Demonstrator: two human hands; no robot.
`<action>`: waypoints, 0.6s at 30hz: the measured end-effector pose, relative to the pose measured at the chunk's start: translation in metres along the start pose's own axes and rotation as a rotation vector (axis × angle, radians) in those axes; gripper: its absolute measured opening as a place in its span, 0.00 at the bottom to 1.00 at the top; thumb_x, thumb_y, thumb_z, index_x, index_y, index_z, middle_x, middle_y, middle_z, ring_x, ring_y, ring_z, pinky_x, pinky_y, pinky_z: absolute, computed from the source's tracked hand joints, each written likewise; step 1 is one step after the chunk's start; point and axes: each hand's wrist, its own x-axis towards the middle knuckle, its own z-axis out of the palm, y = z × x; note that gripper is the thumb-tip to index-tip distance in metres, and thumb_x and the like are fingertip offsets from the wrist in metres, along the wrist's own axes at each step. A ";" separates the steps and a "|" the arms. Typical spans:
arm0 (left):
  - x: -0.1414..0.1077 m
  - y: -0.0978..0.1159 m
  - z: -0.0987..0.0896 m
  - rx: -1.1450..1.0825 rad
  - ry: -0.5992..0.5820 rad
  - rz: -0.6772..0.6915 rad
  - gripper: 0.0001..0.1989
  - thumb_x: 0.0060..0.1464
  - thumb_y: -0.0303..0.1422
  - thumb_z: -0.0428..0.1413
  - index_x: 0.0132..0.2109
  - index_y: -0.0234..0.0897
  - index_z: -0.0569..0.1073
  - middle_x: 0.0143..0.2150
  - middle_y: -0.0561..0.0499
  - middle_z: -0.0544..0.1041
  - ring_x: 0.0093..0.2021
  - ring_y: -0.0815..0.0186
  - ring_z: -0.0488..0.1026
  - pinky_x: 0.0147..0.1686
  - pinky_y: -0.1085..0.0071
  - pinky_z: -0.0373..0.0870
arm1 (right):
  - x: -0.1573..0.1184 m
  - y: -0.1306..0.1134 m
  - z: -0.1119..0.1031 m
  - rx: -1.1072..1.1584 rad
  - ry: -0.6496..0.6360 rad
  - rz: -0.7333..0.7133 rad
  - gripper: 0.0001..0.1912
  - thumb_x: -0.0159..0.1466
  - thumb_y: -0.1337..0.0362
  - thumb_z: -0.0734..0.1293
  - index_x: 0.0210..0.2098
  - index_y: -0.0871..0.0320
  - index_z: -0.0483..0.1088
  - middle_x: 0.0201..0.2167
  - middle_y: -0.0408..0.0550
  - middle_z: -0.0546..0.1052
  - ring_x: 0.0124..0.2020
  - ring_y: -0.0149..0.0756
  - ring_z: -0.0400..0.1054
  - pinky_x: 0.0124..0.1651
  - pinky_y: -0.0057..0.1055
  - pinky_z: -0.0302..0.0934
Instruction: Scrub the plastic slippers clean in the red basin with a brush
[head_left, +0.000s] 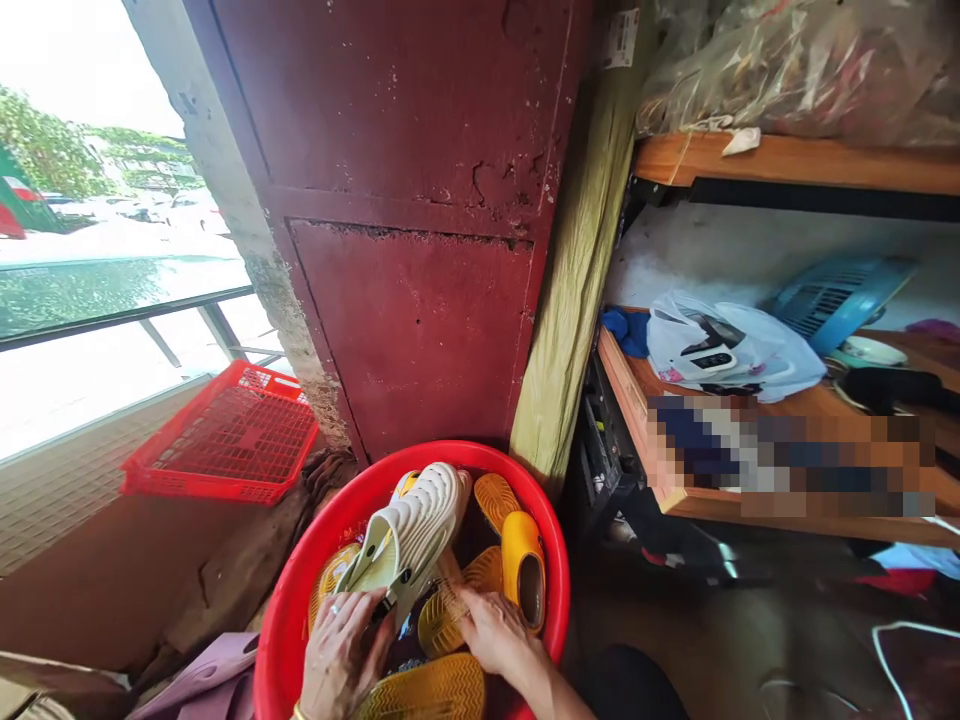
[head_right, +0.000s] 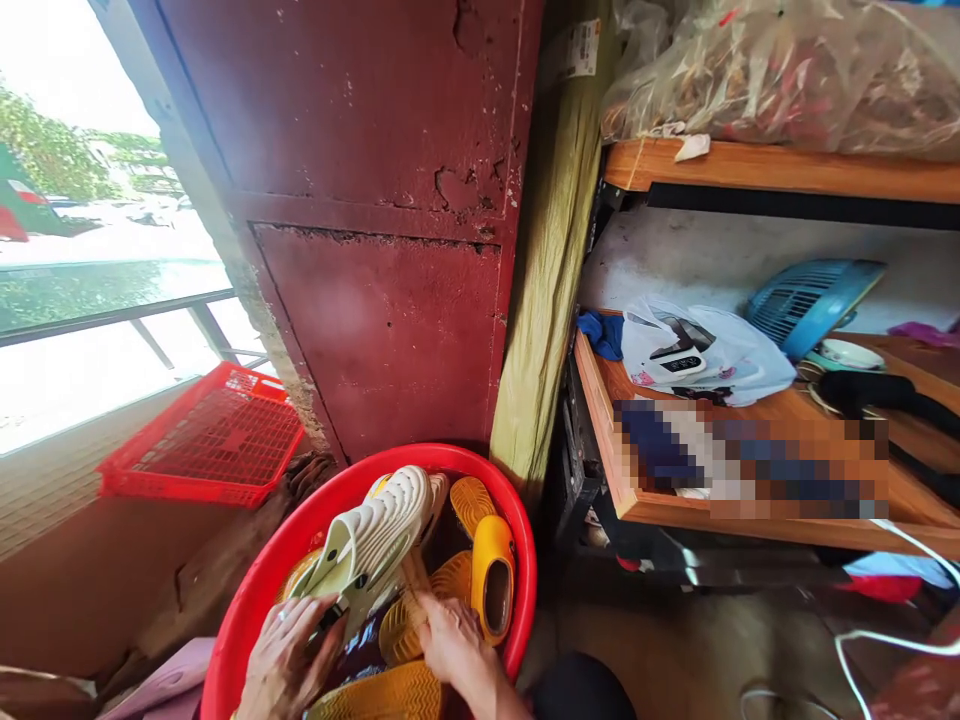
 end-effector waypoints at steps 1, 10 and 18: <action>0.001 -0.001 0.002 0.017 0.029 0.034 0.14 0.60 0.41 0.52 0.43 0.44 0.81 0.37 0.44 0.86 0.40 0.52 0.81 0.49 0.55 0.74 | 0.001 0.004 -0.006 -0.011 -0.026 0.026 0.25 0.67 0.68 0.64 0.62 0.46 0.73 0.45 0.49 0.86 0.48 0.45 0.81 0.51 0.34 0.69; -0.014 0.015 0.012 0.123 0.155 0.345 0.06 0.63 0.32 0.55 0.43 0.40 0.77 0.32 0.49 0.82 0.32 0.61 0.80 0.36 0.65 0.72 | -0.001 0.030 -0.009 -0.142 -0.011 0.169 0.29 0.71 0.68 0.56 0.70 0.58 0.66 0.50 0.58 0.84 0.53 0.52 0.79 0.58 0.44 0.68; -0.016 0.019 0.013 -0.099 -0.453 -0.038 0.12 0.60 0.43 0.54 0.37 0.43 0.77 0.30 0.47 0.82 0.33 0.56 0.82 0.34 0.65 0.73 | 0.003 0.031 0.003 -0.235 -0.110 0.183 0.32 0.68 0.72 0.58 0.71 0.57 0.66 0.49 0.60 0.84 0.52 0.51 0.80 0.55 0.41 0.69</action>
